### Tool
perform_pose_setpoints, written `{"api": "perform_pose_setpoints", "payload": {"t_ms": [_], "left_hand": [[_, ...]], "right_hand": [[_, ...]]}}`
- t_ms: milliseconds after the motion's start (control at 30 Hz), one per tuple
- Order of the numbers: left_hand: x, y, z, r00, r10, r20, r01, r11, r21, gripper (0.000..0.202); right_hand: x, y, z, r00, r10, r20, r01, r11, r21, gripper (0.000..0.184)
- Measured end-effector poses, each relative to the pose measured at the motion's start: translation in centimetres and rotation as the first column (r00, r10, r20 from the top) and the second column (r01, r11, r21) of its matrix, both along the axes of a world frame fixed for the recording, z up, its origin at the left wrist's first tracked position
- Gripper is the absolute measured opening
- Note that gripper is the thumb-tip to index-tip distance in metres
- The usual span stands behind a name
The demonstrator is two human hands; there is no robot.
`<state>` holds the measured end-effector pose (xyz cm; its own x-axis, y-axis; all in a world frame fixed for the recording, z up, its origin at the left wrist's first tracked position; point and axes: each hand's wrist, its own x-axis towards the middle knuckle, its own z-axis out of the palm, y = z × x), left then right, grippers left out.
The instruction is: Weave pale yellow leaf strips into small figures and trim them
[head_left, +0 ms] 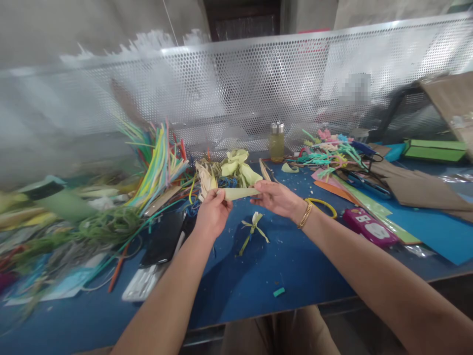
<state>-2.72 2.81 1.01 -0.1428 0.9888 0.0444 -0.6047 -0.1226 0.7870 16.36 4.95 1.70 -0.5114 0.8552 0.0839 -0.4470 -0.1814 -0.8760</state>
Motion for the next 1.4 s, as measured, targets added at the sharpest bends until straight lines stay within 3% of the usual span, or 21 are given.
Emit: {"api": "perform_pose_setpoints", "payload": {"t_ms": [133,267,467,633,700,800,967,1100,1267,1400], "left_hand": [[-0.1,0.2,-0.1,1.0,0.023,0.002,-0.023,1.0,-0.021,0.022],[-0.2,0.1,0.0,0.997,0.073,0.006,-0.073,0.997,-0.007,0.025],[-0.7,0.1,0.3,0.982,0.183,-0.042,-0.181,0.982,0.061,0.035],[-1.1,-0.1,0.8,0.967,0.242,-0.081,-0.233,0.966,0.107,0.038],[-1.3,-0.1,1.0,0.974,0.218,-0.062,-0.214,0.975,0.065,0.037],[-1.8,-0.1,1.4,0.996,0.083,-0.012,-0.083,0.995,-0.051,0.032],[-2.4,0.0,1.8,0.999,-0.047,0.012,0.049,0.982,-0.185,0.019],[-2.3,0.0,1.9,0.996,-0.037,0.076,0.053,0.973,-0.226,0.009],[-2.3,0.2,2.1,0.972,0.009,0.233,0.035,0.982,-0.184,0.006],[-2.2,0.4,1.9,0.968,0.085,0.234,-0.046,0.985,-0.167,0.008]], "right_hand": [[-0.3,-0.3,0.0,0.993,0.039,-0.113,-0.042,0.999,-0.023,0.025],[-0.2,-0.2,0.2,0.991,0.004,-0.13,-0.001,1.0,0.026,0.03],[0.8,1.1,-0.4,0.983,-0.171,0.064,0.159,0.974,0.162,0.032],[1.6,2.3,-0.9,0.935,-0.262,0.239,0.179,0.93,0.32,0.031],[2.1,2.6,-0.9,0.916,-0.287,0.28,0.172,0.912,0.372,0.029],[3.1,3.0,-0.6,0.872,-0.338,0.355,0.155,0.877,0.455,0.026],[4.7,3.5,-0.3,0.724,-0.413,0.553,0.006,0.805,0.593,0.023],[4.7,3.8,-0.3,0.643,-0.48,0.597,-0.071,0.739,0.67,0.02],[4.3,3.5,0.0,0.617,-0.512,0.598,-0.114,0.694,0.711,0.019],[4.2,3.3,-0.1,0.595,-0.567,0.57,-0.101,0.65,0.753,0.016]]}}
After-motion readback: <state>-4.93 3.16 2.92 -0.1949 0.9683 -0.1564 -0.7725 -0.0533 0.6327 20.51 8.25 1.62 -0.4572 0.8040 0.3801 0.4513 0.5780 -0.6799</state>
